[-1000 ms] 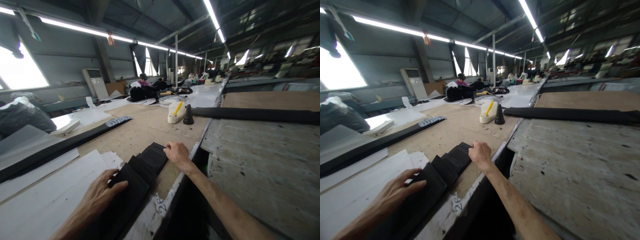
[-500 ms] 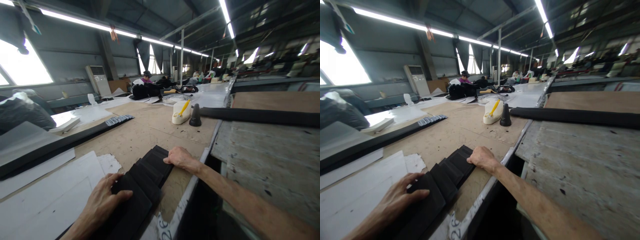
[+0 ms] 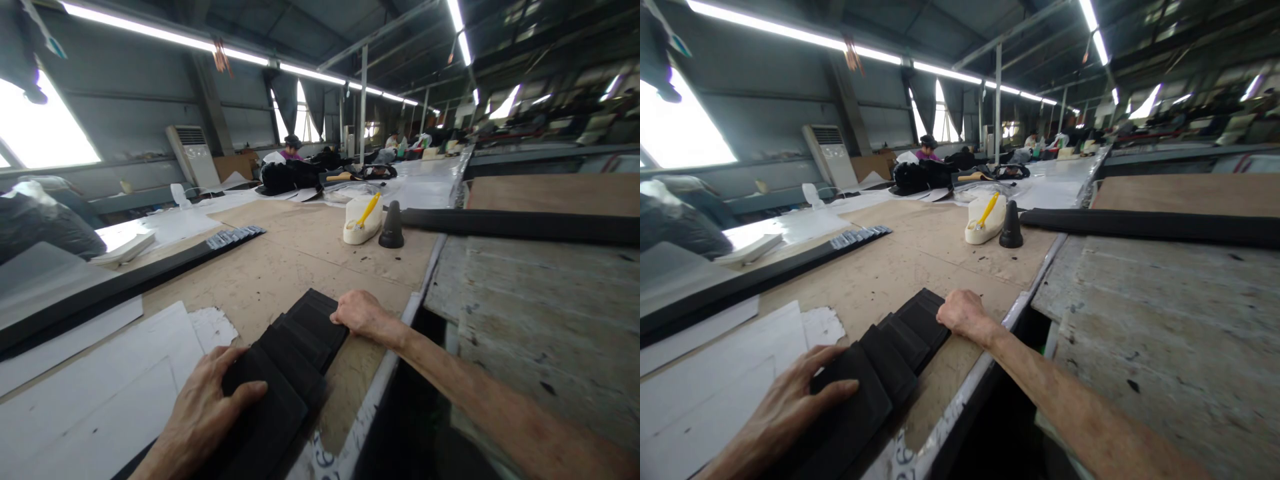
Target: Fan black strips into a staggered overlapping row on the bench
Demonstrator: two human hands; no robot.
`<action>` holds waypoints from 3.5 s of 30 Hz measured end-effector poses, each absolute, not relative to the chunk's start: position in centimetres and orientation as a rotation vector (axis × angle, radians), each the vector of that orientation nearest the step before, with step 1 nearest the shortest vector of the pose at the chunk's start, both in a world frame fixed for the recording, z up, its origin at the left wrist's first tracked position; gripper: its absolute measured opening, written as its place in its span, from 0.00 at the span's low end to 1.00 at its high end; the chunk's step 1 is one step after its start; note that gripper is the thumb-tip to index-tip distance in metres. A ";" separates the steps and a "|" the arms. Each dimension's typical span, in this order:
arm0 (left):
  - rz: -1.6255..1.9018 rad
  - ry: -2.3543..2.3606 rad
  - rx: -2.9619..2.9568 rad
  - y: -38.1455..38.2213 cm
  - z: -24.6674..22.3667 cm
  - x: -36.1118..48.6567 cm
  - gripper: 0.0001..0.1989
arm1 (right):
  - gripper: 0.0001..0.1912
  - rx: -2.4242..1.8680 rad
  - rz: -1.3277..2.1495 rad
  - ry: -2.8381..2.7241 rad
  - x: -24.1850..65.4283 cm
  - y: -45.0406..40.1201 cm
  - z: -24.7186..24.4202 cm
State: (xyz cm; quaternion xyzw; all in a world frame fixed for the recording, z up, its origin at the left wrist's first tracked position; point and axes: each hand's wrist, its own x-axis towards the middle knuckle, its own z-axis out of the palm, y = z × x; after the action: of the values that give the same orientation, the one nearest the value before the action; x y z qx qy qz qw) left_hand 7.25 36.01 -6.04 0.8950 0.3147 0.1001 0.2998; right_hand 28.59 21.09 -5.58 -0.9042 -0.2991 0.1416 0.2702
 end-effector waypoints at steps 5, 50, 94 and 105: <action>0.268 0.817 2.415 35.5 -5.7 7.3 0.29 | 0.09 -2.522 0.053 -0.897 25.5 20.6 -3.8; 0.326 0.675 2.528 34.3 -6.1 10.9 0.28 | 0.10 -2.401 0.232 -0.831 26.6 20.4 -5.0; 0.121 -0.300 2.745 35.8 -3.2 10.1 0.20 | 0.11 -2.311 0.439 -1.149 25.6 18.8 -4.8; 0.487 -0.154 2.685 35.1 -3.0 9.9 0.06 | 0.18 -2.360 0.406 -1.124 25.1 18.7 -4.6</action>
State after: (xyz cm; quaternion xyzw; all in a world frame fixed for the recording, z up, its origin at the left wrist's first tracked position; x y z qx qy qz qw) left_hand 9.89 35.12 -2.97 0.9620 -0.0552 0.1745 0.2027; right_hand 25.08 18.69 -4.62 -0.8649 -0.4117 0.1489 0.2456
